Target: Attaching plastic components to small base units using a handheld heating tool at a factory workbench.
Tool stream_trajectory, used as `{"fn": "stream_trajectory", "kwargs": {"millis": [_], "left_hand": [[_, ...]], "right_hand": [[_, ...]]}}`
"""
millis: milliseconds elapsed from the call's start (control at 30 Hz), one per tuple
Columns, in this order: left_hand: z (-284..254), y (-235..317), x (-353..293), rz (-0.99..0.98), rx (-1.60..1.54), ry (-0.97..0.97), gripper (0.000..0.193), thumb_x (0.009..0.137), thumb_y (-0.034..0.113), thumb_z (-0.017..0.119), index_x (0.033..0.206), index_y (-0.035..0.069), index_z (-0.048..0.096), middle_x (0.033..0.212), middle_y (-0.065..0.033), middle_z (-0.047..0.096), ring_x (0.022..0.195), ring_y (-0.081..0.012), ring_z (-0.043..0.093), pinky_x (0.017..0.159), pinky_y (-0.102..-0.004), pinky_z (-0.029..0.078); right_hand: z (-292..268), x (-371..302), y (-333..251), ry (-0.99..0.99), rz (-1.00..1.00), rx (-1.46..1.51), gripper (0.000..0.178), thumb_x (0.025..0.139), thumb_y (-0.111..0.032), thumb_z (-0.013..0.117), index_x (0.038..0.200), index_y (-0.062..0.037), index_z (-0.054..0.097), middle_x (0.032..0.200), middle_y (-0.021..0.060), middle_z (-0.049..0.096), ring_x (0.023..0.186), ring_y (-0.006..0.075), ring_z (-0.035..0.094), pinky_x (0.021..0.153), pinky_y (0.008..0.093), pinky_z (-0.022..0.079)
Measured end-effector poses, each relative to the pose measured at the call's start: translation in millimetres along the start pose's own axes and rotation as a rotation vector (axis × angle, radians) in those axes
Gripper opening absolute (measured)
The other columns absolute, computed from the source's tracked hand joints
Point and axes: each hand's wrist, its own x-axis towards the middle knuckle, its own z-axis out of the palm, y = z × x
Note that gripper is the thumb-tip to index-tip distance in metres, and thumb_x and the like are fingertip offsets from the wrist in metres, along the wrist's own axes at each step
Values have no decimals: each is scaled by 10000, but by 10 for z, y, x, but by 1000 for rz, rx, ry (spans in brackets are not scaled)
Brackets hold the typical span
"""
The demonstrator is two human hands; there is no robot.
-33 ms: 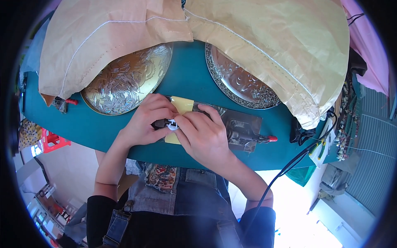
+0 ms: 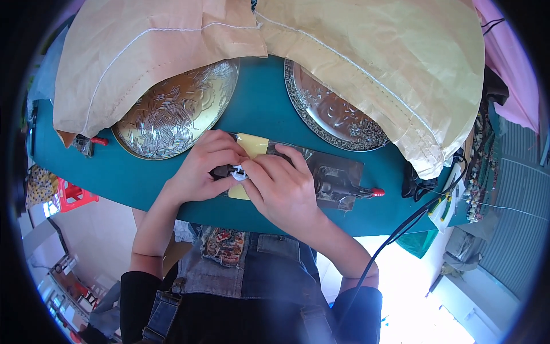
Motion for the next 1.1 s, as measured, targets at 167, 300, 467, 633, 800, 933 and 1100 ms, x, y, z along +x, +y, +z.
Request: {"fn": "stream_trajectory", "kwargs": {"millis": [167, 300, 467, 633, 800, 933, 1100], "left_hand": [[-1, 45, 11, -59, -34, -15, 281, 692, 117, 790, 945, 90, 671, 968, -52, 649, 961, -268, 581, 863, -386, 427], [10, 64, 30, -91, -40, -32, 306, 732, 192, 813, 982, 63, 692, 1004, -69, 675, 970, -287, 602, 894, -393, 432], [47, 28, 3, -76, -19, 29, 343, 682, 144, 835, 993, 92, 701, 1008, -52, 677, 1001, -273, 602, 885, -391, 443], [23, 24, -1, -66, 8, 15, 347, 691, 178, 853, 991, 82, 707, 979, -53, 683, 980, -273, 609, 890, -389, 447], [-34, 52, 11, -61, 69, -26, 327, 712, 210, 865, 966, 71, 713, 960, -54, 691, 963, -273, 619, 905, -390, 444], [-65, 35, -9, -85, -23, -31, 328, 734, 224, 857, 994, 69, 731, 965, -61, 689, 962, -275, 618, 906, -389, 432], [-27, -14, -11, -14, -9, -26, 331, 770, 225, 825, 1038, 51, 737, 965, -79, 680, 951, -285, 613, 896, -391, 429]], "right_hand": [[26, -27, 37, 15, -34, 3, 249, 794, -111, 780, 1019, -71, 680, 916, 78, 693, 883, 218, 714, 990, 430, 500], [24, -73, 40, 19, -17, -19, 245, 802, -102, 770, 1027, -67, 681, 924, 77, 697, 907, 223, 716, 1029, 463, 476], [-48, -50, -42, -79, 75, -49, 288, 819, -92, 747, 1095, -65, 669, 994, 72, 692, 1012, 219, 694, 1115, 493, 367], [-29, -70, -66, -82, 71, -100, 311, 813, -99, 746, 1107, -66, 654, 1010, 70, 689, 1026, 215, 688, 1106, 483, 366], [35, -46, -65, -67, 41, -177, 255, 790, -112, 758, 1003, -66, 626, 943, 80, 688, 971, 215, 702, 1088, 464, 391], [-30, 24, 1, -98, 49, -41, 261, 755, -62, 804, 967, -78, 653, 910, 65, 715, 935, 223, 720, 1078, 471, 398], [-44, 11, -17, -91, 45, -48, 215, 776, -61, 795, 946, -78, 663, 915, 66, 723, 920, 218, 723, 1082, 466, 404]]}}
